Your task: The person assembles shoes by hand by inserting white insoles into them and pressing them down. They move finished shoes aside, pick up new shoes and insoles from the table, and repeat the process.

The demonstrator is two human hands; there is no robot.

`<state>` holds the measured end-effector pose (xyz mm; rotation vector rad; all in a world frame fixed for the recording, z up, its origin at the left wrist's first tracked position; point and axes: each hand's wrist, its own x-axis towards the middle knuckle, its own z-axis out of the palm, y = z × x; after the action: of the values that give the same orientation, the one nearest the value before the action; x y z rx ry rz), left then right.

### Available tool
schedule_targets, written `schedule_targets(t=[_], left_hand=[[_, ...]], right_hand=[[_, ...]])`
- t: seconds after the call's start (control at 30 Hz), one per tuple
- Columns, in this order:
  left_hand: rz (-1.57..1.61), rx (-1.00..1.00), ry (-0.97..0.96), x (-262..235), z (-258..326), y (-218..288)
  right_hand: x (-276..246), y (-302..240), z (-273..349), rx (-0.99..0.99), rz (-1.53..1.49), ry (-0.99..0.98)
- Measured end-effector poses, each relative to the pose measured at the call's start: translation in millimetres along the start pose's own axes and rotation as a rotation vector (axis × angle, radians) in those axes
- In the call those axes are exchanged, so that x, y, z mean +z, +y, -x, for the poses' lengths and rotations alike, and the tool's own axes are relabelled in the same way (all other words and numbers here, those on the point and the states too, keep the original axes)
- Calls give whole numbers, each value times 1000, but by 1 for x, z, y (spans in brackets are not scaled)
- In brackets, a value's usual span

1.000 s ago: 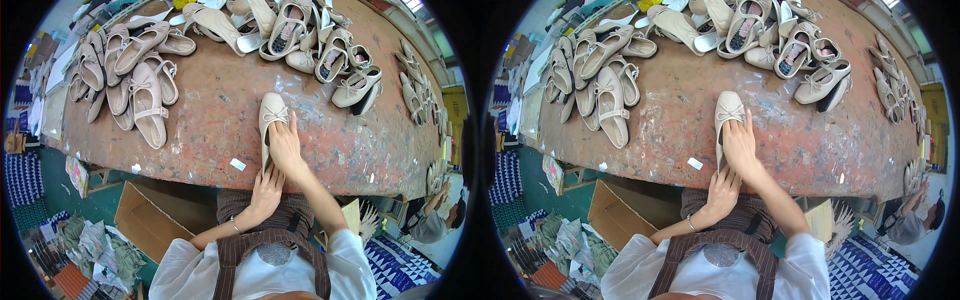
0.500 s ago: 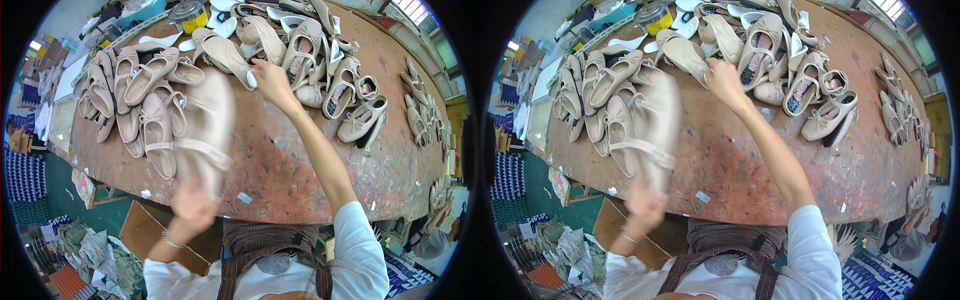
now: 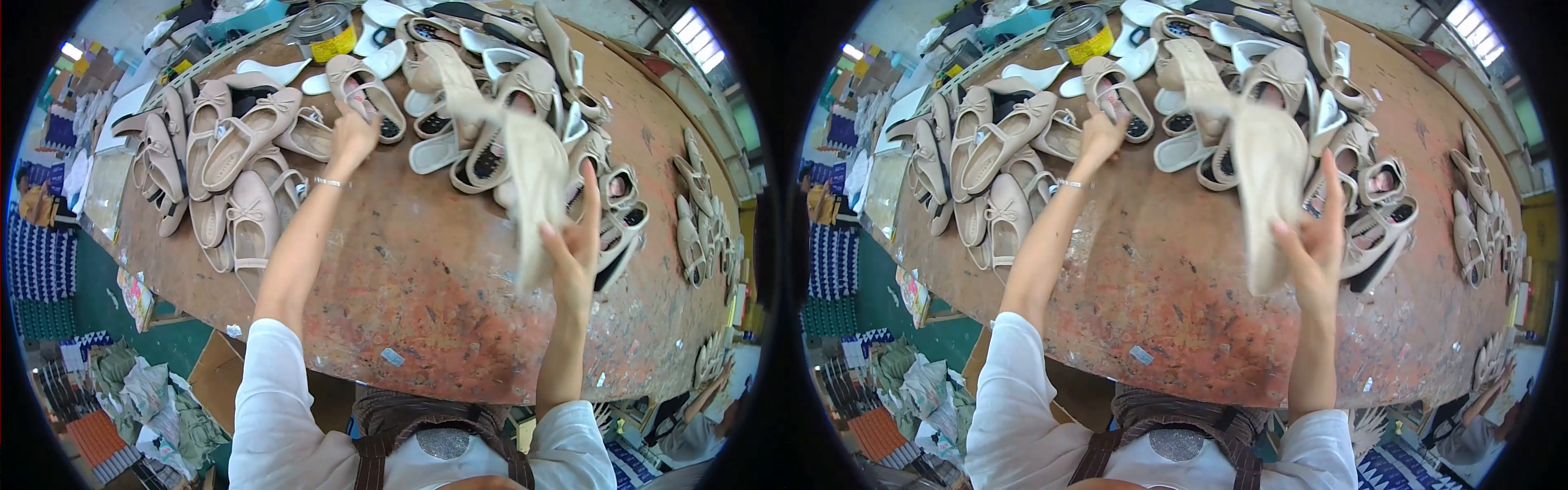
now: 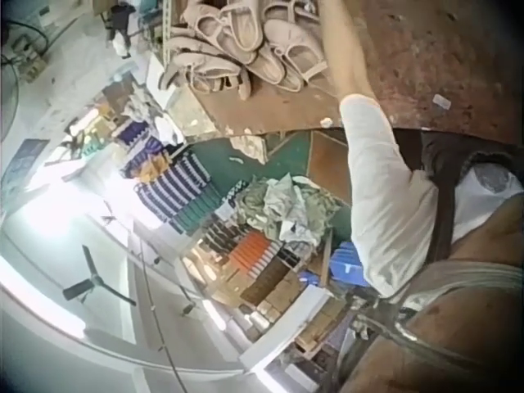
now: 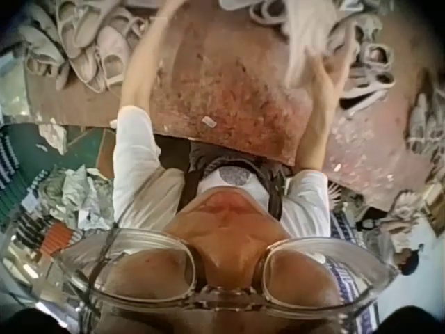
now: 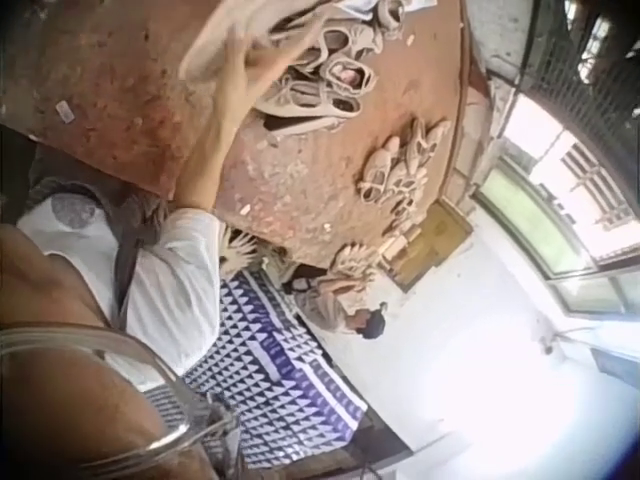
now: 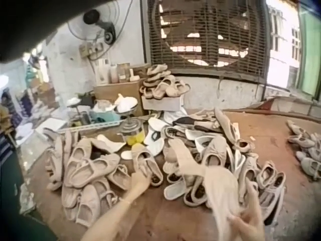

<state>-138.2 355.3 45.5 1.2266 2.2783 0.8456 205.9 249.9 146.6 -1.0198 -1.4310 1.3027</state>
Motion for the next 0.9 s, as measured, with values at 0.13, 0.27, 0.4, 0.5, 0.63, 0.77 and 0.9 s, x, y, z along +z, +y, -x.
schedule_targets(t=[0.13,0.27,0.4,0.5,0.63,0.77,0.9], left_hand=[[188,19,109,-20,1,2],[157,354,51,-89,81,-21],[60,413,-148,-104,219,-3],[-169,618,-250,-68,279,-22],[-136,794,-178,-10,344,25],[1052,321,-828,45,393,62],[954,102,-1278,85,391,88]], right_hand=[[-103,45,68,125,-1094,42],[-142,69,121,-123,-1097,-128],[-175,98,151,-12,-817,139],[-140,84,156,4,-1161,-72],[-92,72,185,-15,-1401,15],[-62,71,217,30,-1539,-61],[-145,57,233,164,-988,618]])
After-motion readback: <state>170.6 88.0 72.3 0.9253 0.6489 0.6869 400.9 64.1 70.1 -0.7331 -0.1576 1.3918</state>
